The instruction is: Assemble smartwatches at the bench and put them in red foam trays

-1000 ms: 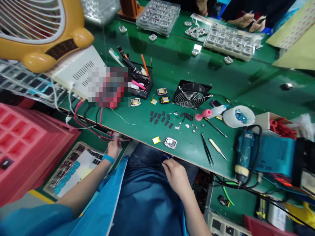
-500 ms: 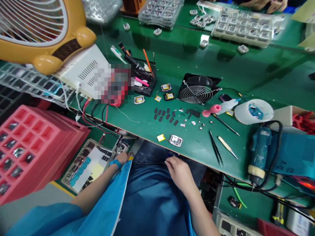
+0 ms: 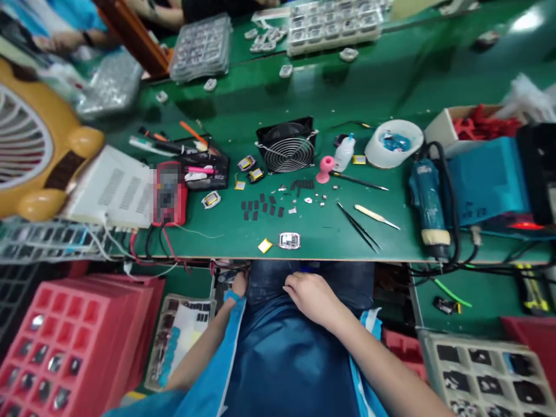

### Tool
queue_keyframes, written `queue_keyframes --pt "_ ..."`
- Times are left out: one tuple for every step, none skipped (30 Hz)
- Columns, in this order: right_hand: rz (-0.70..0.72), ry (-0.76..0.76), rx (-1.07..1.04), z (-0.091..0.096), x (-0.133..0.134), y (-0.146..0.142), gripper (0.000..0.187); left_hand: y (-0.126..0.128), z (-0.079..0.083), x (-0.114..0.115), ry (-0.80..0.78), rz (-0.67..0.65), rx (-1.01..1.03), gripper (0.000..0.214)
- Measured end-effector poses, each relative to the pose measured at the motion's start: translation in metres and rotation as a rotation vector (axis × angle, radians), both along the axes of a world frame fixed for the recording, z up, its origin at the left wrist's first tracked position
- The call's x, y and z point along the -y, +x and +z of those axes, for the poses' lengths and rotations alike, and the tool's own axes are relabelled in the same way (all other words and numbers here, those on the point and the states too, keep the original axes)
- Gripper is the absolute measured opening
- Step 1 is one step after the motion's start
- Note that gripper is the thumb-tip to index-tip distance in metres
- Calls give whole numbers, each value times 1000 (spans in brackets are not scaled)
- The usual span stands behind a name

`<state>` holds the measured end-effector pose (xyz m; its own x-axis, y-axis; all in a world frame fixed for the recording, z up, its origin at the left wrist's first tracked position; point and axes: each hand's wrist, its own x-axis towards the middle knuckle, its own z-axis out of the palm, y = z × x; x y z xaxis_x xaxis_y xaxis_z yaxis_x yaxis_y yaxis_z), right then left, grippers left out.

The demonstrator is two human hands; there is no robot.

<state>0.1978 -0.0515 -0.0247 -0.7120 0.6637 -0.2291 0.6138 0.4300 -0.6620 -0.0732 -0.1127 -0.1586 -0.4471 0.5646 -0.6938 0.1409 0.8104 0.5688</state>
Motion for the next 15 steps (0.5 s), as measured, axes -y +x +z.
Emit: queue_keyframes --pt "10 -11 -1 1 1 -5 21 4 5 5 11 -2 12 32" --pt "30 -25 0 3 1 -11 18 7 12 13 27 0 36 30" --pt "55 -39 -1 4 1 -20 15 10 20 21 47 4 72 30" --pt "82 -55 -11 6 1 -30 13 12 30 31 70 7 116 34" --pt "114 -75 -40 6 1 -41 19 15 42 40 96 11 170 43" --pt "157 -100 -94 6 0 -52 32 18 56 49 122 12 230 52" --pt "218 -129 -163 5 1 -63 45 21 71 57 148 12 292 60" --pt "292 -160 -233 4 1 -74 56 24 87 64 170 8 353 64" --pt "376 -189 -293 1 3 -83 63 26 103 69 188 5 407 66" --pt "459 -213 -335 -2 4 -90 63 27 120 73 205 5 448 65" --pt "531 -226 -357 -5 6 -96 57 26 136 75 221 6 475 64" --pt "577 -228 -367 -9 7 -100 45 22 152 77 243 18 496 63" --pt "593 -221 -377 -12 8 -102 31 16 167 78 272 41 514 62" --pt "585 -208 -388 -14 8 -103 18 6 182 79 314 77 531 61" --pt "546 -191 -401 -15 6 -102 10 -6 196 80 367 125 538 62"
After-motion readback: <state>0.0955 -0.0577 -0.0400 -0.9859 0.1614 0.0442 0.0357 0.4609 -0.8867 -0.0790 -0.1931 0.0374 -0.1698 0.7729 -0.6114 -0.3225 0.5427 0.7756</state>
